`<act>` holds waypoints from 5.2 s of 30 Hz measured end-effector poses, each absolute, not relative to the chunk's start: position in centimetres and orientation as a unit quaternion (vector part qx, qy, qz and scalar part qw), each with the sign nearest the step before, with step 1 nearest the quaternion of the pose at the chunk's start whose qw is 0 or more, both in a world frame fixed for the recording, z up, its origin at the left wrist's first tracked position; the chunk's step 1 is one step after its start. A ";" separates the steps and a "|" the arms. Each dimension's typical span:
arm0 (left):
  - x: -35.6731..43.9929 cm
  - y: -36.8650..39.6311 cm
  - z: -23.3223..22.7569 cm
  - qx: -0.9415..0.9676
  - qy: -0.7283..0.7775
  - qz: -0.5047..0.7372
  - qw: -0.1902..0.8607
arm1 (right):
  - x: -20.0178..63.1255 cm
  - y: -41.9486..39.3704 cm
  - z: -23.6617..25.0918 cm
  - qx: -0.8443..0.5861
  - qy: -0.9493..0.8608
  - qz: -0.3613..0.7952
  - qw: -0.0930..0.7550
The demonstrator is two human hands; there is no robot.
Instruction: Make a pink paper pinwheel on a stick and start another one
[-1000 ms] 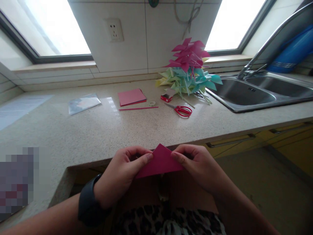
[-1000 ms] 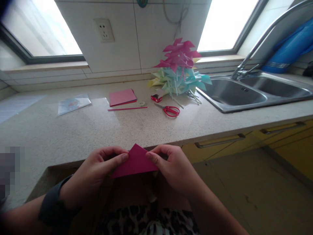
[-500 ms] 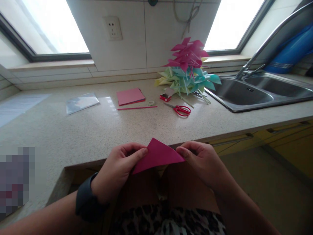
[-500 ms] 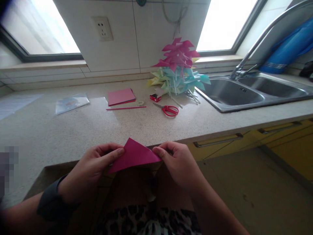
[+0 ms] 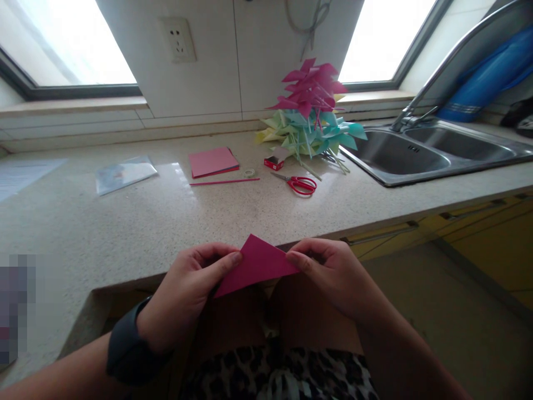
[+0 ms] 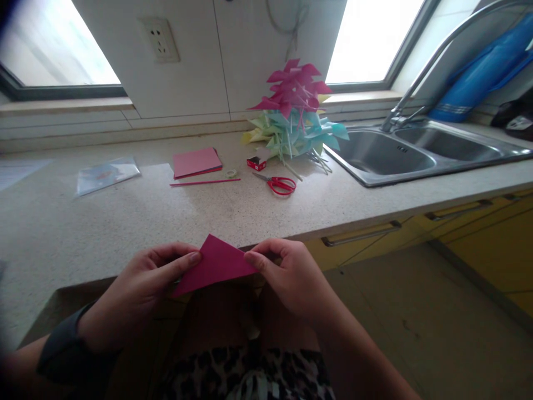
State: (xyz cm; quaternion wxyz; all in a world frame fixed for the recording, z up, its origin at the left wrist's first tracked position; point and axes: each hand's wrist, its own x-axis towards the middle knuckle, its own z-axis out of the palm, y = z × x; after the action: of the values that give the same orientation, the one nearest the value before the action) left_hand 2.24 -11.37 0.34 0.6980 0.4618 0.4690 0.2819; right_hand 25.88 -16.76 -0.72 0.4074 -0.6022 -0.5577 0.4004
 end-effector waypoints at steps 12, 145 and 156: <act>2.6 -11.4 -0.2 0.397 0.463 0.316 0.727 | 26.2 -16.2 0.0 -0.625 -0.581 0.355 0.382; 1.9 -10.0 -0.1 0.939 0.319 0.112 0.064 | 28.1 -2.9 -0.9 -0.411 -0.907 0.042 0.078; 2.1 -9.7 -0.8 0.942 0.315 0.113 0.023 | 27.0 -8.9 -0.6 -0.475 -0.840 0.035 0.261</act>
State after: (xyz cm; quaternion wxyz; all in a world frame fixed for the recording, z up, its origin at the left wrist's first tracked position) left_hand 2.08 -9.66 -0.76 0.0234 0.9421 0.3150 0.1127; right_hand 26.98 -8.94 -0.61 0.2612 -0.4751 -0.8396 0.0354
